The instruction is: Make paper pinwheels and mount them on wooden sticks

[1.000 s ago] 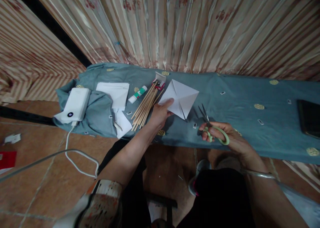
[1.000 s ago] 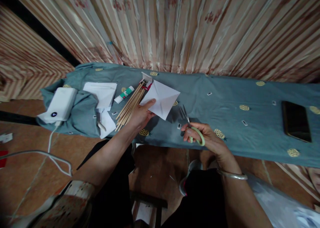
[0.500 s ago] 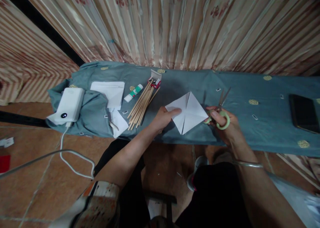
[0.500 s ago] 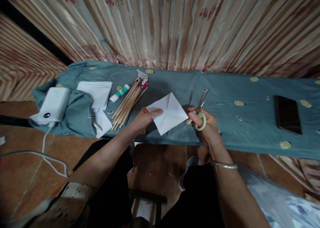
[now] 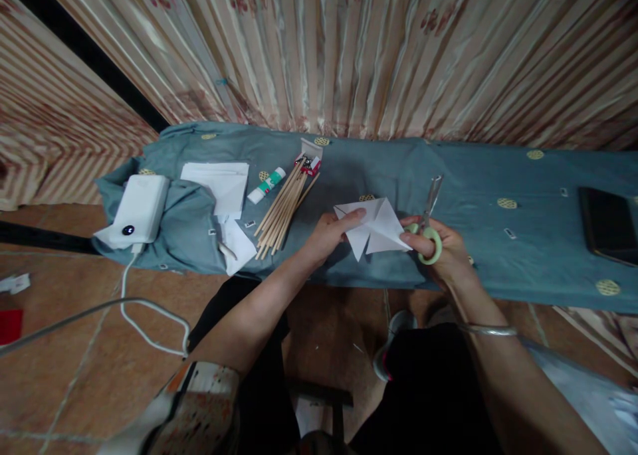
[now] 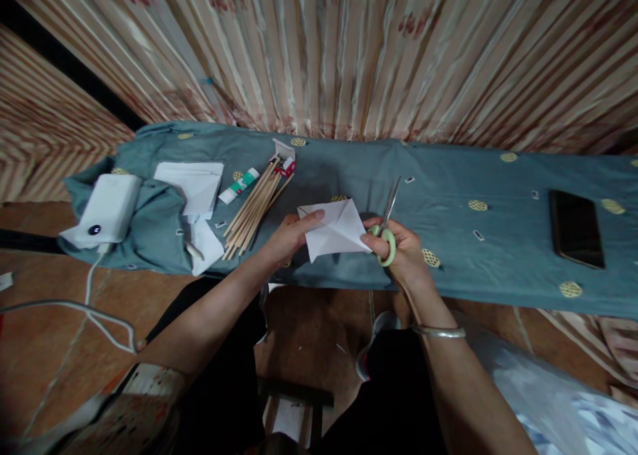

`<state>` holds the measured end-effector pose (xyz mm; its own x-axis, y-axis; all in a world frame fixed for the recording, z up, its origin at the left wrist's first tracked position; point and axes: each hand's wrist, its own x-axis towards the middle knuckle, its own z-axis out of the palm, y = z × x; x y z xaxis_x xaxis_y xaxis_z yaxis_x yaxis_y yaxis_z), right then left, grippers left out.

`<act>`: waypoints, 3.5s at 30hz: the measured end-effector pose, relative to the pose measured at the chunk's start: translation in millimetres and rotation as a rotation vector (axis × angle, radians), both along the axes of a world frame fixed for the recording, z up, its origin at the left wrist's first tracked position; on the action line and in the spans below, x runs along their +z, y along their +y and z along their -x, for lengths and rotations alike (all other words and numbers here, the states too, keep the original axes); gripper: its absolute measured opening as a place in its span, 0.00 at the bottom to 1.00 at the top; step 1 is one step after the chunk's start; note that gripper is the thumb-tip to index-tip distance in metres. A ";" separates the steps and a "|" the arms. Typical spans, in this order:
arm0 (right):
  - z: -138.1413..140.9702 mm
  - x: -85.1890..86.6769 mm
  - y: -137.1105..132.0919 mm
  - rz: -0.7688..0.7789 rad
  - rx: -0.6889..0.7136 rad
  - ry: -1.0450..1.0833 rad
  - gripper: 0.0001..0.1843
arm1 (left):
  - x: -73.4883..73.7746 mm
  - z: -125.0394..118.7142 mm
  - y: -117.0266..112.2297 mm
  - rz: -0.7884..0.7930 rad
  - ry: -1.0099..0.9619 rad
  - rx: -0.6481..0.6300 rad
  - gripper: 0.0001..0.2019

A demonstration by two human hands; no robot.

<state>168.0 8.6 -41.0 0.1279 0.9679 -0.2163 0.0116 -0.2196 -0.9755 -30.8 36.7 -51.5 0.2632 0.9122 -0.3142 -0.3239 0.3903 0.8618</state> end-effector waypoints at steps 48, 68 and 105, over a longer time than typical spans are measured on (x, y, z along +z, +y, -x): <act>21.6 16.1 -17.3 0.231 0.587 -0.035 0.29 | -2.7 1.7 12.4 -0.237 0.219 0.396 0.08; 22.4 14.7 -17.7 0.241 0.564 -0.017 0.27 | -4.6 0.3 9.1 -0.189 0.196 0.382 0.07; 24.7 12.2 -17.2 0.225 0.493 0.004 0.27 | -11.2 0.9 8.4 -0.220 0.217 0.336 0.07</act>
<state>143.3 -8.6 -28.8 -0.3313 0.8424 -0.4251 0.1627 -0.3928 -0.9051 -31.7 45.1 -62.7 -0.1089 0.9869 -0.1187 -0.2041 0.0946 0.9744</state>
